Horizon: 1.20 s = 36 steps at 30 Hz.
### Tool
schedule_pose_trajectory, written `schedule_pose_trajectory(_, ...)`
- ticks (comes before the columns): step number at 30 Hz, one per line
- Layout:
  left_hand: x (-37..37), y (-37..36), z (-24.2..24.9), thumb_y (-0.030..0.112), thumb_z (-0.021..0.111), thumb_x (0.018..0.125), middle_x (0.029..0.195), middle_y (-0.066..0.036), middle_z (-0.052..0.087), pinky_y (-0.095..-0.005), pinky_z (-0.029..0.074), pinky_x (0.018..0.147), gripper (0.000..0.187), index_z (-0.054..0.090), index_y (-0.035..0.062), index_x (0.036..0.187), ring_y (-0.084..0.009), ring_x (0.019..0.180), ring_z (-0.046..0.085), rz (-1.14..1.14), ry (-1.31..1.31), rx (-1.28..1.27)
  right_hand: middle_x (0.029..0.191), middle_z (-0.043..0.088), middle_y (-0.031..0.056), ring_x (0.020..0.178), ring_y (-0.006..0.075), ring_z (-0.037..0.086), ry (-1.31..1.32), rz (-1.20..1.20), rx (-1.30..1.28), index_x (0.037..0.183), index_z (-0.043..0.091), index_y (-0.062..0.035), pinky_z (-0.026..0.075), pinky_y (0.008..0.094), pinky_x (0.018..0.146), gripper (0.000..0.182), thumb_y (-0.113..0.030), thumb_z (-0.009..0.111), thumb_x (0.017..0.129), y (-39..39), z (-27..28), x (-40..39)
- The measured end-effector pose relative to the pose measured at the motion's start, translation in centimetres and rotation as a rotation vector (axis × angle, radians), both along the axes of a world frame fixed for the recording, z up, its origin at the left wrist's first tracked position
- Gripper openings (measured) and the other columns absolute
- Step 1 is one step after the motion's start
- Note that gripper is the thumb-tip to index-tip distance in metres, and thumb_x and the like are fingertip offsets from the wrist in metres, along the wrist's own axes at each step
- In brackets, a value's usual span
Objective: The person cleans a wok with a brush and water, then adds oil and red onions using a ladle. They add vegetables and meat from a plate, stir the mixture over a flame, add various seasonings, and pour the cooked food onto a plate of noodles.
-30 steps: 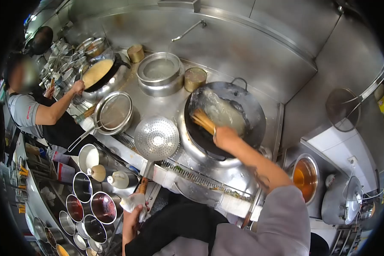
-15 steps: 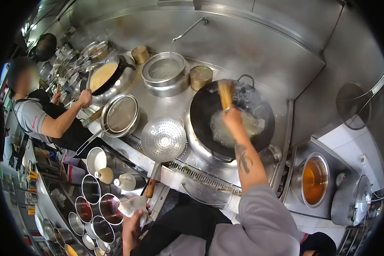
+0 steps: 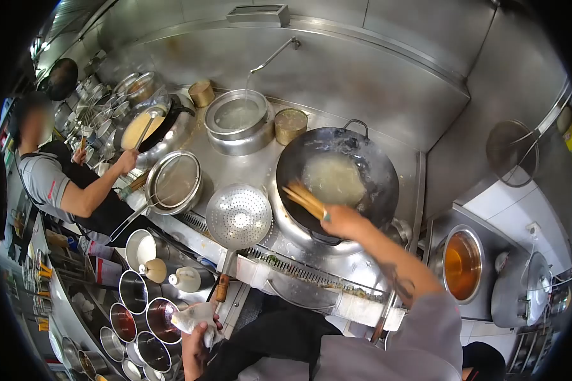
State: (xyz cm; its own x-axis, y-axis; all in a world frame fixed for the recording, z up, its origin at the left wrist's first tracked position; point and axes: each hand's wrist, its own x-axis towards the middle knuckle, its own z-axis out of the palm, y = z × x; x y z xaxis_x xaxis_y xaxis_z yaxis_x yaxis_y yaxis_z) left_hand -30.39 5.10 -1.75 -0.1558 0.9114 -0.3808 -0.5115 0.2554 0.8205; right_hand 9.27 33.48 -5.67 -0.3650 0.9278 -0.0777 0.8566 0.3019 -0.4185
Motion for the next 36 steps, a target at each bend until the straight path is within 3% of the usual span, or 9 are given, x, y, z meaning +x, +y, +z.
schedule_pose_trajectory(2,0.4,0.7,1.0,0.015,0.069,0.078,0.098,-0.019,0.062,-0.0358,0.055,0.07,0.062,0.039,0.0012,0.131,-0.0252,0.08,0.064,0.015,0.021,-0.008,0.095,0.067,0.0255,0.089,0.0391,0.066,-0.11,-0.31,-0.245,0.108,0.063,-0.004,0.052,0.0474,0.078,0.038,-0.029,0.062,0.08,5.6,1.7,-1.1)
schedule_pose_trajectory(4,1.3,1.0,1.8,0.02,0.062,0.08,0.095,-0.018,0.062,-0.0333,0.052,0.067,0.054,0.044,-0.003,0.125,-0.0246,0.076,0.063,0.075,0.11,-0.007,0.089,0.067,0.0251,0.084,0.041,0.066,0.24,-0.566,-0.223,0.107,0.062,-0.002,0.053,0.0468,0.075,0.038,-0.029,0.063,0.08,12.3,-2.0,1.3)
schedule_pose_trajectory(9,-0.9,-0.3,0.2,0.018,0.066,0.08,0.098,-0.019,0.061,-0.0358,0.055,0.07,0.059,0.041,-0.0024,0.129,-0.0258,0.079,0.064,0.117,0.031,-0.011,0.089,0.067,0.0261,0.088,0.0427,0.065,0.285,-0.353,0.086,0.113,0.06,0.0008,0.052,0.0466,0.079,0.044,-0.03,0.062,0.081,7.2,-6.0,-3.4)
schedule_pose_trajectory(13,0.0,-0.8,0.9,0.018,0.066,0.081,0.097,-0.019,0.061,-0.036,0.055,0.07,0.058,0.042,-0.004,0.128,-0.0258,0.079,0.064,0.119,0.006,-0.027,0.085,0.068,0.0223,0.074,0.0358,0.068,0.275,-0.684,0.102,0.108,0.061,-0.0034,0.054,0.0442,0.068,0.031,-0.023,0.06,0.083,11.6,-4.0,3.1)
schedule_pose_trajectory(16,1.1,-0.6,1.1,0.018,0.065,0.081,0.098,-0.019,0.062,-0.0357,0.055,0.07,0.058,0.041,-0.0039,0.13,-0.0258,0.079,0.064,0.074,-0.02,-0.015,0.08,0.068,0.0211,0.068,0.0327,0.069,0.496,-0.587,-0.168,0.104,0.062,-0.0026,0.055,0.043,0.062,0.029,-0.022,0.061,0.082,9.9,-1.6,-1.5)
schedule_pose_trajectory(22,1.0,-0.2,0.7,0.018,0.065,0.081,0.098,-0.02,0.061,-0.0357,0.055,0.069,0.061,0.039,-0.0035,0.132,-0.0261,0.079,0.064,0.059,-0.034,-0.053,0.096,0.068,0.0213,0.092,0.0365,0.066,-0.105,0.013,-0.176,0.113,0.062,-0.0089,0.052,0.0463,0.08,0.042,-0.032,0.063,0.078,-2.8,4.0,0.4)
schedule_pose_trajectory(24,0.6,0.3,-0.2,0.018,0.065,0.08,0.097,-0.021,0.062,-0.036,0.055,0.069,0.062,0.039,-0.0029,0.132,-0.0263,0.078,0.064,0.066,-0.052,-0.058,0.087,0.069,0.0157,0.078,0.0343,0.068,-0.404,0.051,-0.286,0.12,0.062,-0.0143,0.053,0.0435,0.076,0.042,-0.033,0.06,0.082,-2.1,6.7,3.7)
schedule_pose_trajectory(30,1.4,3.0,-0.5,0.012,0.067,0.079,0.097,-0.018,0.063,-0.0347,0.056,0.067,0.06,0.04,0.0011,0.131,-0.0241,0.076,0.066,-0.002,-0.049,-0.056,0.091,0.069,0.0197,0.086,0.0372,0.067,-0.487,-0.345,-0.166,0.1,0.071,-0.0091,0.053,0.0448,0.079,0.031,-0.029,0.063,0.078,3.5,0.2,7.0)
schedule_pose_trajectory(36,1.1,3.2,-1.3,0.006,0.066,0.079,0.097,-0.017,0.064,-0.035,0.056,0.066,0.057,0.041,0.0036,0.13,-0.023,0.074,0.066,-0.012,-0.013,-0.059,0.104,0.067,0.0217,0.097,0.0366,0.065,-0.625,-0.294,-0.267,0.123,0.057,-0.0083,0.051,0.0452,0.085,0.044,-0.024,0.058,0.082,-0.8,3.8,11.5)
